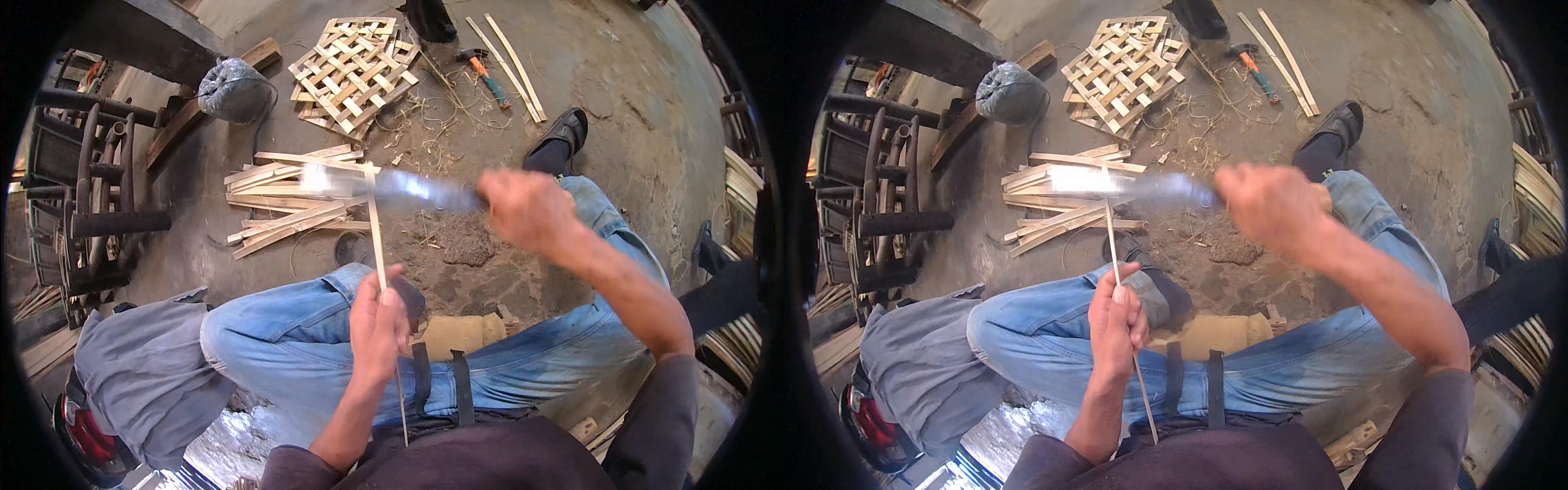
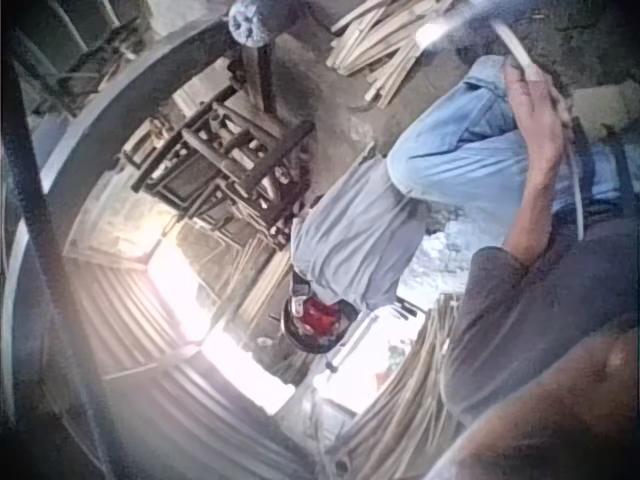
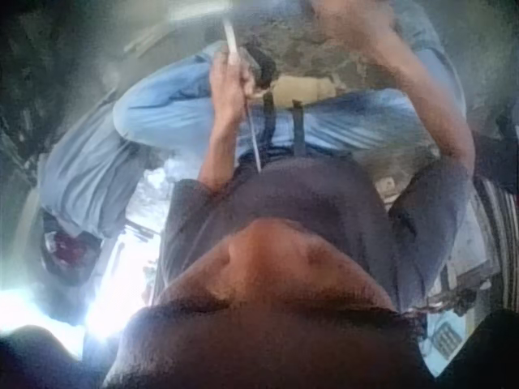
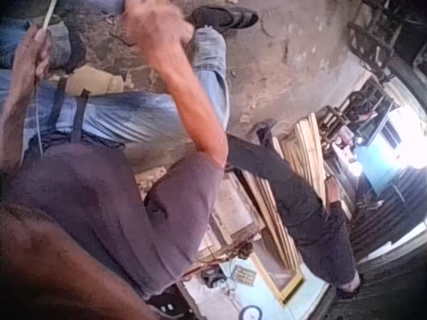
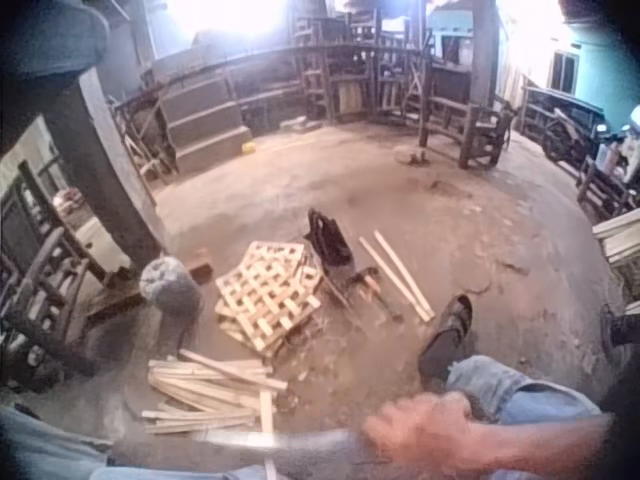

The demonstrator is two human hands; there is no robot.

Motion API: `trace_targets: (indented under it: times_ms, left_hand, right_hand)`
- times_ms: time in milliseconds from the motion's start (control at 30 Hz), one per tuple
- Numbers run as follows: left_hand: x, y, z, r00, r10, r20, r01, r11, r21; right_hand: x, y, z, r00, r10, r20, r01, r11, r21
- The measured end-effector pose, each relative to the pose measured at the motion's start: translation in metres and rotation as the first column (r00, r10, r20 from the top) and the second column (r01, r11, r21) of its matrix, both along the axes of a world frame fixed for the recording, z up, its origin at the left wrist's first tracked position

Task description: The person sits on the floor and uses a knife to shave and shape a thin wooden stick. They repeatedly scrape the surface to smooth it and then sharpen one end into a point.

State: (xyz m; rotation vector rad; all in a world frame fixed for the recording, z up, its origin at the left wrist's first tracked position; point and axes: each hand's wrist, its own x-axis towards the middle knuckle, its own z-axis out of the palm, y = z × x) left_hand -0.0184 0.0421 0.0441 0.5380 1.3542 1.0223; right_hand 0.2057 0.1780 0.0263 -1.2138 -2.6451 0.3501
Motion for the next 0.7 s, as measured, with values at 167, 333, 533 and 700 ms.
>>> trace_targets:
  times_ms: [167, 333, 533, 700]
  left_hand:
    - [-0.005, 0.004, -0.005, 0.995, -0.095, 0.018, 0.096, 0.994, -0.055]
    - [-0.007, 0.000, -0.002, 0.976, -0.206, 0.065, 0.207, 0.978, -0.016]
    - [-0.006, 0.004, -0.001, 0.949, -0.312, -0.040, 0.314, 0.942, 0.121]
    - [-0.008, 0.016, -0.004, 0.989, -0.133, 0.062, 0.137, 0.989, -0.061]
  right_hand:
    - [-0.016, -0.011, 0.011, 0.996, 0.085, -0.001, -0.085, 0.996, -0.018]
    - [-0.007, 0.009, 0.002, 0.998, -0.064, 0.002, 0.064, 0.998, 0.023]
    - [0.000, 0.029, 0.014, 0.998, -0.067, -0.002, 0.067, 0.998, 0.006]
    - [-0.003, 0.018, 0.024, 0.983, -0.137, -0.125, 0.130, 0.990, -0.062]
